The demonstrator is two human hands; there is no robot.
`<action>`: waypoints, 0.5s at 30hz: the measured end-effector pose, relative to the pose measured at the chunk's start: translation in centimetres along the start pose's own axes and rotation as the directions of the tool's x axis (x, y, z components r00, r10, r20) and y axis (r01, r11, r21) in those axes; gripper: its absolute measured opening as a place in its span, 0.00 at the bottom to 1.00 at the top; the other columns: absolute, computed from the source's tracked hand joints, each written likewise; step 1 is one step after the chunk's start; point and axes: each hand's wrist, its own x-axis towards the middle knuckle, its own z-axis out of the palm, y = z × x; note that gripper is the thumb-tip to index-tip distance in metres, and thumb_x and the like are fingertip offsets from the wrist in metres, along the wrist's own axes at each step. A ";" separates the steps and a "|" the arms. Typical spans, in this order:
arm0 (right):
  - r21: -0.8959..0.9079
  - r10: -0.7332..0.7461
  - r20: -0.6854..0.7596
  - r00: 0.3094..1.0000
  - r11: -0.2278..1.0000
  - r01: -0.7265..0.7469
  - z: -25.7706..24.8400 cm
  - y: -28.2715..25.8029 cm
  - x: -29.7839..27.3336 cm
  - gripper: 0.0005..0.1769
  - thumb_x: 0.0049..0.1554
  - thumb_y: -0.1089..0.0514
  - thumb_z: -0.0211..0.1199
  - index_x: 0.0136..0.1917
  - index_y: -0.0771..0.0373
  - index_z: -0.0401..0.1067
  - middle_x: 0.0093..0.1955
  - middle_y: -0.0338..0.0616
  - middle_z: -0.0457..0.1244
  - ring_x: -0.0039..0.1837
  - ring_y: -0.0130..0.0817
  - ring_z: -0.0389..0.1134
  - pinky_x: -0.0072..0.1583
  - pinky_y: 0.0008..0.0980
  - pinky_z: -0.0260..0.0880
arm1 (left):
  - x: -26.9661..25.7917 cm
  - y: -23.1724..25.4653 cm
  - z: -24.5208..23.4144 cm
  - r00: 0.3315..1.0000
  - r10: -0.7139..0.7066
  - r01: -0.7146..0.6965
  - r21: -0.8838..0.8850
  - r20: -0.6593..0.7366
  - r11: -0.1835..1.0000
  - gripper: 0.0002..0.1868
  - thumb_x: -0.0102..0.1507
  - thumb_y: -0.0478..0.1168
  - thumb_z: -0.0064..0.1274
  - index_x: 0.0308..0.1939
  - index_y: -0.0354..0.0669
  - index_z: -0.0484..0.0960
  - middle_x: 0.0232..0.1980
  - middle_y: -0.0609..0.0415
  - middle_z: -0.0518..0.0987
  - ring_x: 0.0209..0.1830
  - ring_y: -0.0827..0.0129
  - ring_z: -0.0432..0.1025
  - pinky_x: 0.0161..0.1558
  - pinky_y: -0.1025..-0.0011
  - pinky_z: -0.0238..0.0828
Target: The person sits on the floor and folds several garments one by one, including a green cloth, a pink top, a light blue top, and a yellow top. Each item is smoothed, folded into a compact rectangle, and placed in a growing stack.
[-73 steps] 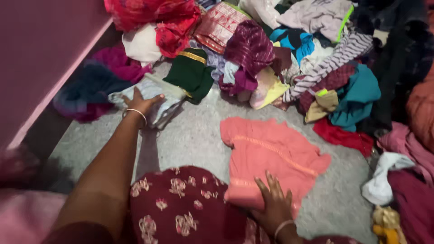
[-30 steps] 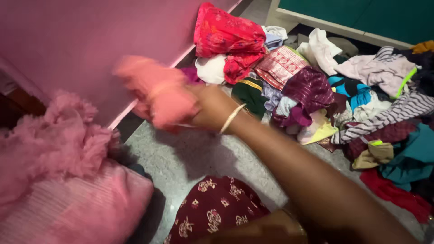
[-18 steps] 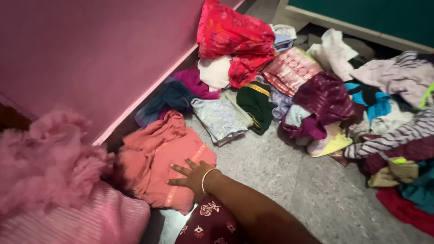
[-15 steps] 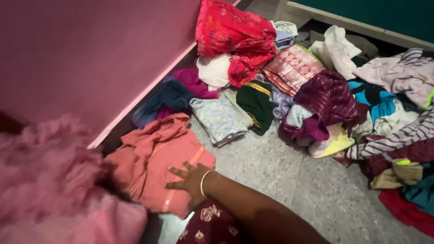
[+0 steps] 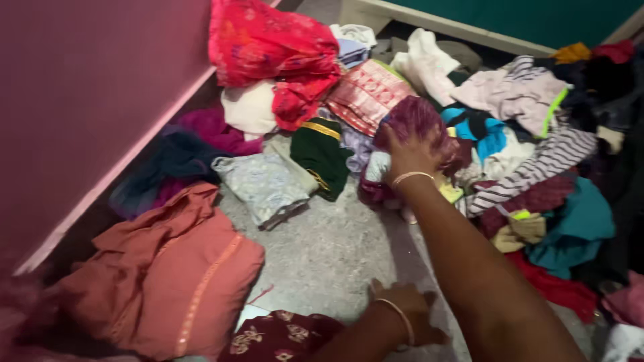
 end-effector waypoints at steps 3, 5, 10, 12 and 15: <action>0.025 0.170 0.424 0.889 0.980 -0.199 1.5 6.1 -3.2 0.45 0.53 0.58 0.61 0.80 0.37 0.52 0.62 0.62 0.66 0.65 0.61 0.68 0.69 0.71 0.54 | -0.5 -0.2 -0.7 0.999 -0.048 0.048 0.001 0.013 0.999 0.47 0.54 0.68 0.56 0.73 0.54 0.68 0.71 0.40 0.70 0.72 0.41 0.63 0.68 0.19 0.39; 0.040 0.210 0.472 0.856 0.965 -0.258 3.6 8.5 -7.6 0.44 0.53 0.55 0.61 0.80 0.39 0.52 0.55 0.64 0.68 0.58 0.62 0.71 0.62 0.58 0.68 | -0.7 -0.5 -0.9 0.996 -0.086 0.086 0.001 0.003 0.996 0.45 0.54 0.68 0.56 0.71 0.55 0.71 0.70 0.42 0.72 0.71 0.42 0.65 0.68 0.19 0.40; 0.239 -0.116 0.398 0.910 0.971 0.019 7.0 11.3 -28.0 0.25 0.45 0.44 0.70 0.54 0.54 0.74 0.43 0.54 0.71 0.53 0.57 0.72 0.71 0.61 0.60 | 0.2 -2.1 -1.8 0.984 -0.172 0.168 -0.074 -0.055 0.983 0.40 0.54 0.67 0.55 0.68 0.59 0.76 0.65 0.47 0.78 0.68 0.43 0.68 0.66 0.21 0.47; 0.446 -0.050 0.229 0.972 0.893 -0.059 7.1 12.5 -36.3 0.19 0.48 0.54 0.66 0.54 0.53 0.76 0.46 0.56 0.71 0.51 0.58 0.72 0.54 0.51 0.72 | 1.1 -2.9 -2.0 0.967 -0.236 0.228 -0.087 -0.095 0.970 0.43 0.55 0.68 0.54 0.71 0.61 0.70 0.66 0.52 0.78 0.68 0.47 0.68 0.68 0.23 0.46; 0.358 0.074 0.362 0.929 0.909 -0.212 6.4 17.0 -43.9 0.22 0.48 0.54 0.66 0.57 0.46 0.74 0.50 0.54 0.71 0.54 0.54 0.73 0.58 0.48 0.73 | 1.8 -4.1 -1.5 0.925 -0.236 0.219 -0.089 -0.297 0.972 0.42 0.55 0.66 0.58 0.67 0.50 0.73 0.67 0.49 0.74 0.67 0.48 0.68 0.65 0.39 0.60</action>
